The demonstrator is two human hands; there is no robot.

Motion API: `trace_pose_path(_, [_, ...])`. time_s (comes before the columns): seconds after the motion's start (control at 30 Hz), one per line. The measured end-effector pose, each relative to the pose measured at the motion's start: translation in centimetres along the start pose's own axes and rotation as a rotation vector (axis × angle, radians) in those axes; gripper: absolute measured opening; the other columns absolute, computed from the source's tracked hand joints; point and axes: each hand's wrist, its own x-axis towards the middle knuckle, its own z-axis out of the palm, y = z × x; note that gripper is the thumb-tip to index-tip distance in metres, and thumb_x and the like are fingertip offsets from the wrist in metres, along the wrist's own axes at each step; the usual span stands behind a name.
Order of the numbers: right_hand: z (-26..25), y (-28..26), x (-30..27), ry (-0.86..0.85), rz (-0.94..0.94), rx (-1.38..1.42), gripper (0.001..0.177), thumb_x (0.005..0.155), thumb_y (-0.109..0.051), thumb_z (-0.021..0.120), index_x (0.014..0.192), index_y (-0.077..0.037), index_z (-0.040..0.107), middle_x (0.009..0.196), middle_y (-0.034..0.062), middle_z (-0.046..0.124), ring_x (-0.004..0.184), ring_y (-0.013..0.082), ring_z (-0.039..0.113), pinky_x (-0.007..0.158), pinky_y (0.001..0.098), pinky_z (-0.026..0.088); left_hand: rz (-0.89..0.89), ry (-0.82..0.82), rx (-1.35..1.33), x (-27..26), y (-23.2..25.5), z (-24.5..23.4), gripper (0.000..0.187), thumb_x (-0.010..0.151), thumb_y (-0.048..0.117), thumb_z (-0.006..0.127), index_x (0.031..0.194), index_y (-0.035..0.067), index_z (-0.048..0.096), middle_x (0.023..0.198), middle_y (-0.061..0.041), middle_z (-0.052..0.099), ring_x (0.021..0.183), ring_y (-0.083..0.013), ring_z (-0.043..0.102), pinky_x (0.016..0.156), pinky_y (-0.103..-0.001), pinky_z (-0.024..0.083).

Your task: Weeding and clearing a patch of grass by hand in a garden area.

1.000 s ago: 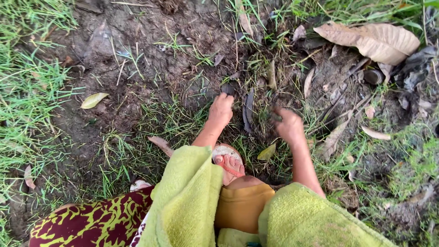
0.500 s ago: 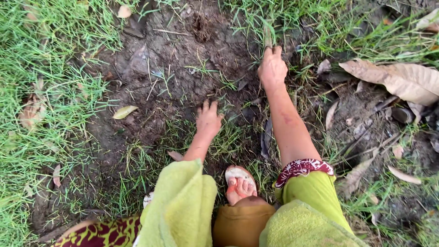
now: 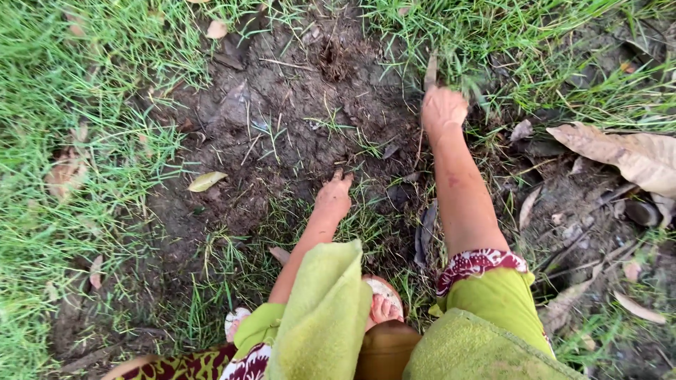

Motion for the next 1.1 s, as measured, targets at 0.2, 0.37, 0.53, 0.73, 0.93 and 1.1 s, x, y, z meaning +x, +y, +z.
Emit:
trace_pose_path(0.2, [0.6,1.3,-8.7,0.042,-0.323,-0.094,0.02,0.088,-0.015,0.064,0.105,-0.003,0.063,0.078,0.0117,0.061,0.065,0.0221,0.062,0.051,0.0361,0.054,-0.081,-0.063,0.063,-1.3,1.9,-1.5,0.074,0.092,-0.009,0.052,0.155,0.029,0.043,0.169,-0.002,0.022,0.145,-0.0359,0.041,0.117,-0.045,0.04])
trace_pose_path(0.37, [5.6,3.2,-15.8,-0.336,-0.531,-0.239,0.019,0.105,-0.008,0.046,0.114,0.0,0.061,0.069,0.0098,0.067,0.054,0.0176,0.062,0.043,0.0331,0.053,-0.067,-0.194,0.039,-2.0,2.8,-0.9,0.113,0.09,0.047,0.074,0.162,0.01,-0.005,0.168,-0.017,-0.018,0.153,-0.0515,-0.008,0.126,-0.059,0.001])
trace_pose_path(0.53, [-2.7,2.1,-8.2,0.19,-0.412,0.095,0.038,0.081,-0.006,0.067,0.117,0.002,0.057,0.098,0.0187,0.058,0.069,0.0345,0.067,0.056,0.0443,0.056,-0.05,-0.272,0.086,-1.6,2.3,1.4,0.134,0.083,0.062,0.074,0.159,0.01,-0.023,0.163,-0.022,-0.034,0.148,-0.0516,-0.028,0.122,-0.061,-0.011])
trace_pose_path(0.73, [-3.6,-4.9,5.3,0.321,-0.224,0.342,0.066,0.076,-0.01,0.07,0.137,-0.001,0.047,0.148,0.0256,0.036,0.096,0.0464,0.067,0.072,0.0544,0.057,-0.092,-0.252,0.023,-1.1,1.7,1.1,0.14,0.077,0.065,0.078,0.16,0.014,-0.023,0.163,-0.019,-0.04,0.148,-0.0496,-0.032,0.122,-0.06,-0.012])
trace_pose_path(0.93, [-0.3,-5.8,7.2,0.23,-0.075,0.533,0.022,0.096,-0.003,0.056,0.118,-0.003,0.059,0.123,0.025,0.061,0.098,0.0443,0.068,0.085,0.0523,0.056,-0.073,-0.291,0.0,-0.5,1.4,1.5,0.141,0.076,0.067,0.077,0.16,0.014,-0.024,0.161,-0.021,-0.04,0.147,-0.0511,-0.033,0.122,-0.061,-0.013])
trace_pose_path(1.1, [1.8,-0.5,1.7,0.167,0.085,0.601,0.017,0.091,0.004,0.048,0.1,0.001,0.062,0.089,0.026,0.07,0.077,0.0404,0.071,0.074,0.0516,0.058,-0.061,-0.35,-0.025,-0.1,1.5,1.3,0.142,0.076,0.069,0.074,0.158,0.015,-0.029,0.159,-0.02,-0.043,0.145,-0.0498,-0.036,0.121,-0.061,-0.015])
